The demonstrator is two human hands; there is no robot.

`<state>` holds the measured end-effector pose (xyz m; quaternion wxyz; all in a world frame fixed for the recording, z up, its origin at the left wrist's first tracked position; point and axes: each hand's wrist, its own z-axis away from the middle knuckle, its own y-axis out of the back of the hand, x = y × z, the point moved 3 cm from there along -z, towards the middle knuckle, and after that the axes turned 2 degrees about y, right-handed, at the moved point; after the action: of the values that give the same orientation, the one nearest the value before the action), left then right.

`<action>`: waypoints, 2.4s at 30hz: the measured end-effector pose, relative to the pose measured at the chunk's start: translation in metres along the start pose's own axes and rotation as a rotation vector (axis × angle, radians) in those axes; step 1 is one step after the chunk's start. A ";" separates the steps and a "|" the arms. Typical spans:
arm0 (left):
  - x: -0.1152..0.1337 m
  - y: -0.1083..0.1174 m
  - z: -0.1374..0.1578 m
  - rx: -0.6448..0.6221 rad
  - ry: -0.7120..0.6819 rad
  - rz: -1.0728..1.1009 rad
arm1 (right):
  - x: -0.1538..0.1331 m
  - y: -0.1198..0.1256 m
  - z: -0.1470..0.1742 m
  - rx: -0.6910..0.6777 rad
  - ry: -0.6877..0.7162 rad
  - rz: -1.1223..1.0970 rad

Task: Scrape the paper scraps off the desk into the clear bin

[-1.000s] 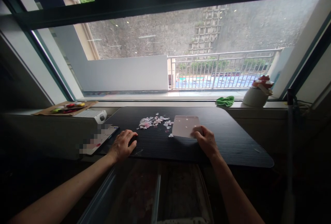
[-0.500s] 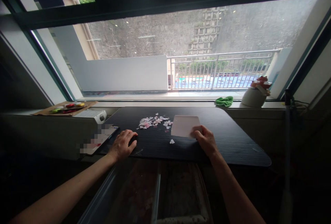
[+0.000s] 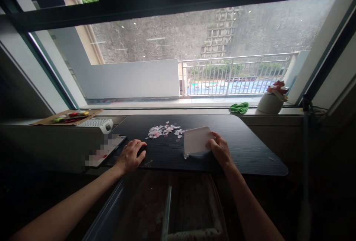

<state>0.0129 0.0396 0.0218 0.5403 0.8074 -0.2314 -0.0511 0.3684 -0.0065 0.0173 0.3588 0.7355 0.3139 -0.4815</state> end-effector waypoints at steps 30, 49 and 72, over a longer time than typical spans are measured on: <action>0.000 0.001 0.000 -0.004 0.009 0.000 | -0.013 -0.007 0.008 -0.192 0.040 -0.095; -0.001 -0.001 -0.001 -0.012 0.017 0.011 | -0.018 -0.004 0.011 -0.183 0.055 -0.118; -0.001 -0.001 -0.001 -0.001 0.015 0.009 | -0.001 -0.010 0.002 -0.111 0.089 -0.022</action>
<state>0.0129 0.0410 0.0212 0.5428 0.8063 -0.2310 -0.0426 0.3590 -0.0031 0.0150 0.3795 0.7316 0.3637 -0.4341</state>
